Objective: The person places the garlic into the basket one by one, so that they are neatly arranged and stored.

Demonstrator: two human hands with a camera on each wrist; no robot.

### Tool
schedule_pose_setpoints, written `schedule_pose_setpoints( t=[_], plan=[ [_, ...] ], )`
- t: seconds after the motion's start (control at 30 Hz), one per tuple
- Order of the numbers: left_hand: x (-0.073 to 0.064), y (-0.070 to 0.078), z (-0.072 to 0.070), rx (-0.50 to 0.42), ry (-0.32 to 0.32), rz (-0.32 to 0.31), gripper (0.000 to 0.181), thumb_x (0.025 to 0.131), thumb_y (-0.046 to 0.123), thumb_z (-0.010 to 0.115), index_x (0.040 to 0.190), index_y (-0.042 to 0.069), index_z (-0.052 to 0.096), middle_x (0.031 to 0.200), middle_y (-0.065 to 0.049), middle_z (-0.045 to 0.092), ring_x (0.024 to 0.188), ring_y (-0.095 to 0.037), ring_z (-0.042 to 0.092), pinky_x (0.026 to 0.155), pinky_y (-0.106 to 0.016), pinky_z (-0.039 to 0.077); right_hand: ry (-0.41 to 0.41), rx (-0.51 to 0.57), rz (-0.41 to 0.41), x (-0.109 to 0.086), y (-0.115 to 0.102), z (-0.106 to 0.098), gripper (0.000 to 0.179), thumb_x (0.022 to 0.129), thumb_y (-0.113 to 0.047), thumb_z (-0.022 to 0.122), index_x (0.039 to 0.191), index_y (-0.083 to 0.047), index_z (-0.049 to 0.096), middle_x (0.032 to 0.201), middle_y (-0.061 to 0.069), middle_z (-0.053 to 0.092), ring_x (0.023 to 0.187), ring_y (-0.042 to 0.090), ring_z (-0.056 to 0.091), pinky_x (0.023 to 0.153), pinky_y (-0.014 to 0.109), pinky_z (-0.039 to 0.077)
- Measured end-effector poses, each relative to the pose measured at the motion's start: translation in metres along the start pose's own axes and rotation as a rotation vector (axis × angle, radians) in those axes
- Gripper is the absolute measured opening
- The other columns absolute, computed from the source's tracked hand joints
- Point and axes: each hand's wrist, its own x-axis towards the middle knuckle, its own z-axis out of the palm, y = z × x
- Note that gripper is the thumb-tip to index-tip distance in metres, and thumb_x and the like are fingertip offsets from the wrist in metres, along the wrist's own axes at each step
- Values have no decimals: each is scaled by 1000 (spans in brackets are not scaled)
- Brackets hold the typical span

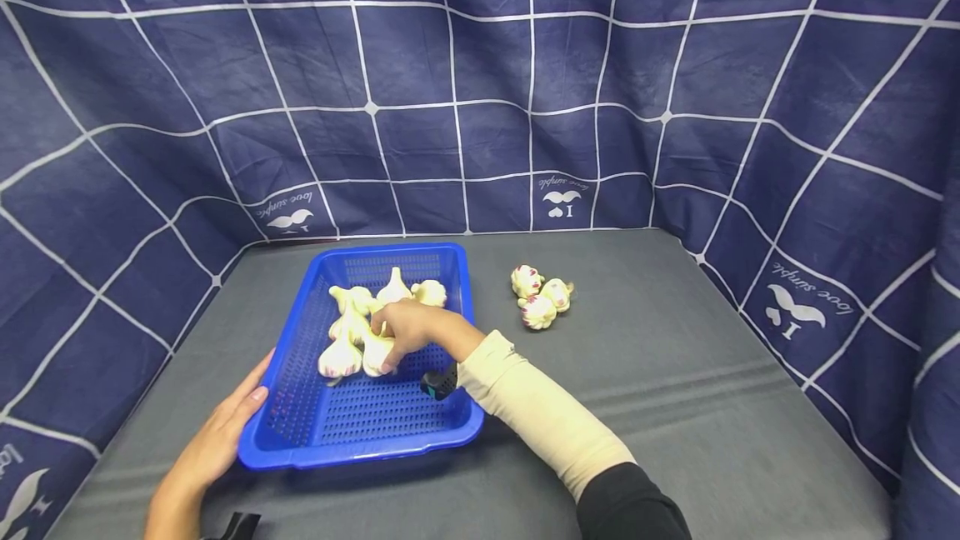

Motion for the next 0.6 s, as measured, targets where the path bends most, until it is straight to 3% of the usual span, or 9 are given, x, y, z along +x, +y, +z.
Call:
schedule_pose_setpoints(
  t=[0.2,0.33,0.47,0.6],
  plan=[
    [0,1,0,-5,-2,-4,50,108,20,36,157,13,28,151,-26,37,122,23,26,94,-1,21,15,-11,30,0,0,1,45,70,-27,91,101,-8,64,62,-9,47,60,5,39,60,20,34],
    [0,1,0,-9,-7,-15,51,108,21,36,157,13,28,152,-25,36,122,23,26,94,-1,21,25,-9,45,0,0,-1,48,73,-28,89,108,-6,65,69,-6,57,67,7,47,67,22,40],
    [0,1,-1,-3,-11,-33,51,108,22,36,157,15,27,153,-24,35,121,23,25,94,-1,20,32,-7,50,-2,-1,-3,50,75,-27,88,115,-6,65,87,1,70,81,10,59,80,25,46],
    [0,0,-1,-2,-15,-41,51,108,23,35,158,16,27,153,-23,35,121,22,25,94,-1,20,36,-3,50,-2,-1,-3,51,76,-28,87,116,-6,66,97,6,73,90,13,63,85,27,47]
  ],
)
